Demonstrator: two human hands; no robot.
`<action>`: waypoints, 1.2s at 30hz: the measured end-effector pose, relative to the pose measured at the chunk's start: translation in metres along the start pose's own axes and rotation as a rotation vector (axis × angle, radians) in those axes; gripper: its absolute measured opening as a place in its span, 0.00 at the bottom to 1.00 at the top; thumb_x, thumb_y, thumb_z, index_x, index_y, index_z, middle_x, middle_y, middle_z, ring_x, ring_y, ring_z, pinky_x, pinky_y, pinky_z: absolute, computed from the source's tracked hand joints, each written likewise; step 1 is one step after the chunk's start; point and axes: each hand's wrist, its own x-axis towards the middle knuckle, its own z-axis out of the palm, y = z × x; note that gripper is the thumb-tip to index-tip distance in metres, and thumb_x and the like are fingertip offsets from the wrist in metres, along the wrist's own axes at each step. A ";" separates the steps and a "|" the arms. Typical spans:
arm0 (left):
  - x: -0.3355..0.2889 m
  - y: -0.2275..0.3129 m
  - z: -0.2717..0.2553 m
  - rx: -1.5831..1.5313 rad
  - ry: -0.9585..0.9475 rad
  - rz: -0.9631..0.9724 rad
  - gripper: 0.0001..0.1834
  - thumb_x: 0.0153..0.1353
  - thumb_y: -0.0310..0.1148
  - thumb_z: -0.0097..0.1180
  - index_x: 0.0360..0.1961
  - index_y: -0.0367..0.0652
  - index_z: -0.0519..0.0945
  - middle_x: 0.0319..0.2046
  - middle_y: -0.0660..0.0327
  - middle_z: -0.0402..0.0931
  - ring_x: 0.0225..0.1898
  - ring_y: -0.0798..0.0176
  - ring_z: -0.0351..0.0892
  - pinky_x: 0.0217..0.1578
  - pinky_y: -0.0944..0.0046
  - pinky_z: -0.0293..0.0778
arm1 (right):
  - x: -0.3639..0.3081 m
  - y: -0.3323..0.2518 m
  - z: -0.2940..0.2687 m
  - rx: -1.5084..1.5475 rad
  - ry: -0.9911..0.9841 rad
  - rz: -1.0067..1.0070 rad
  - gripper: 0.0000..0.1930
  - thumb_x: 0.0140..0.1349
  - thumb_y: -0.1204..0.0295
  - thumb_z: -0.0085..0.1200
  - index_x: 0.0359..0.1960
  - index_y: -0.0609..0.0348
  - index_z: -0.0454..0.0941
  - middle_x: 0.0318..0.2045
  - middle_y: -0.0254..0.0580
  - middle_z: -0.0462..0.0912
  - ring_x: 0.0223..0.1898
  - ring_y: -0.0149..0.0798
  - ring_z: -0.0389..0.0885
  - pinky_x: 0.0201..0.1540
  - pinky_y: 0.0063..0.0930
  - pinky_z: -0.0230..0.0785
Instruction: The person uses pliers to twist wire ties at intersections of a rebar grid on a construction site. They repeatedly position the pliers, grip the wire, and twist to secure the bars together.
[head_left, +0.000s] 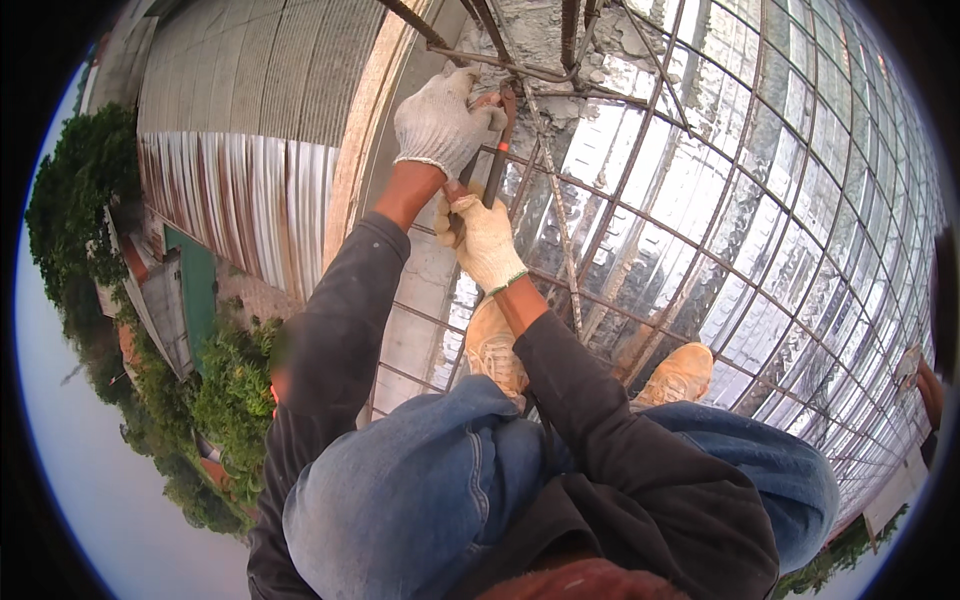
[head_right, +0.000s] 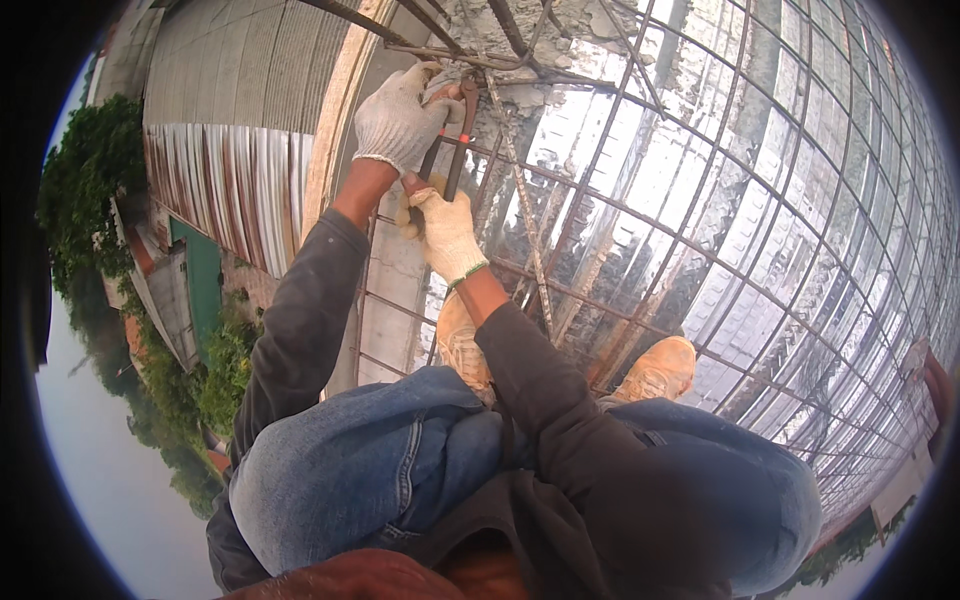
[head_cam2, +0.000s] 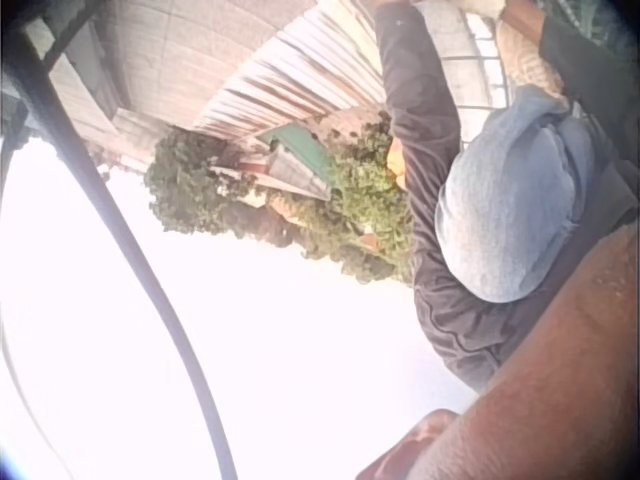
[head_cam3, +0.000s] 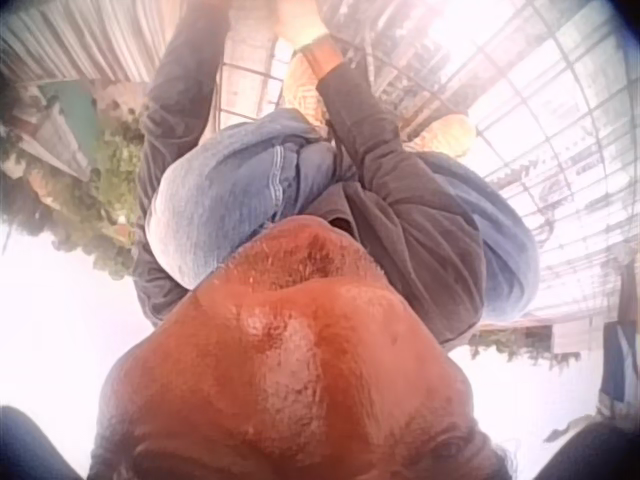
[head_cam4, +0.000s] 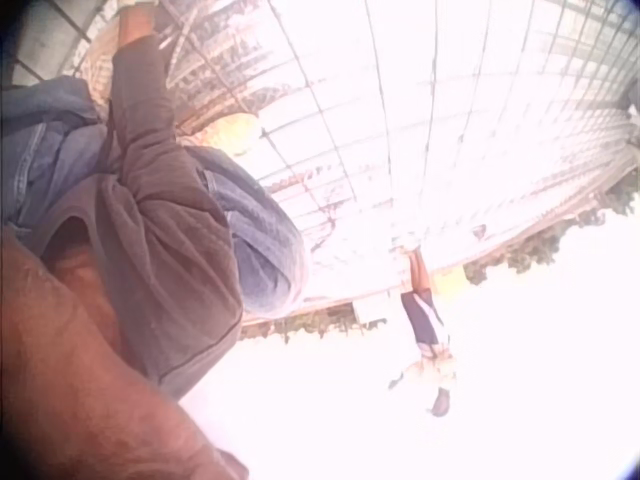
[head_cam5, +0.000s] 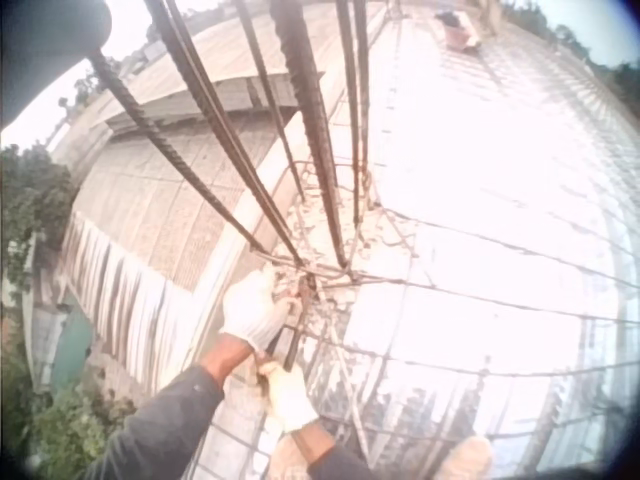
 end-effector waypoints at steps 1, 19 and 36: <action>0.001 0.003 -0.003 0.002 -0.077 -0.025 0.26 0.69 0.53 0.65 0.57 0.46 0.89 0.52 0.48 0.88 0.55 0.39 0.89 0.56 0.41 0.82 | 0.001 -0.001 -0.002 -0.026 0.003 -0.020 0.14 0.81 0.57 0.64 0.51 0.55 0.81 0.36 0.36 0.86 0.32 0.38 0.85 0.31 0.34 0.72; 0.021 0.001 0.013 -0.122 -0.081 0.111 0.17 0.70 0.45 0.63 0.52 0.47 0.88 0.52 0.46 0.84 0.55 0.35 0.86 0.56 0.38 0.80 | 0.038 -0.027 -0.019 0.427 -0.271 0.265 0.21 0.85 0.43 0.51 0.40 0.43 0.76 0.29 0.25 0.72 0.27 0.30 0.72 0.32 0.33 0.66; -0.031 -0.035 0.047 -0.481 0.244 0.010 0.09 0.67 0.26 0.63 0.45 0.33 0.83 0.44 0.48 0.83 0.45 0.44 0.89 0.47 0.50 0.83 | -0.015 -0.015 0.012 -0.673 0.220 -0.239 0.24 0.79 0.66 0.54 0.72 0.63 0.74 0.37 0.41 0.85 0.35 0.34 0.80 0.40 0.35 0.75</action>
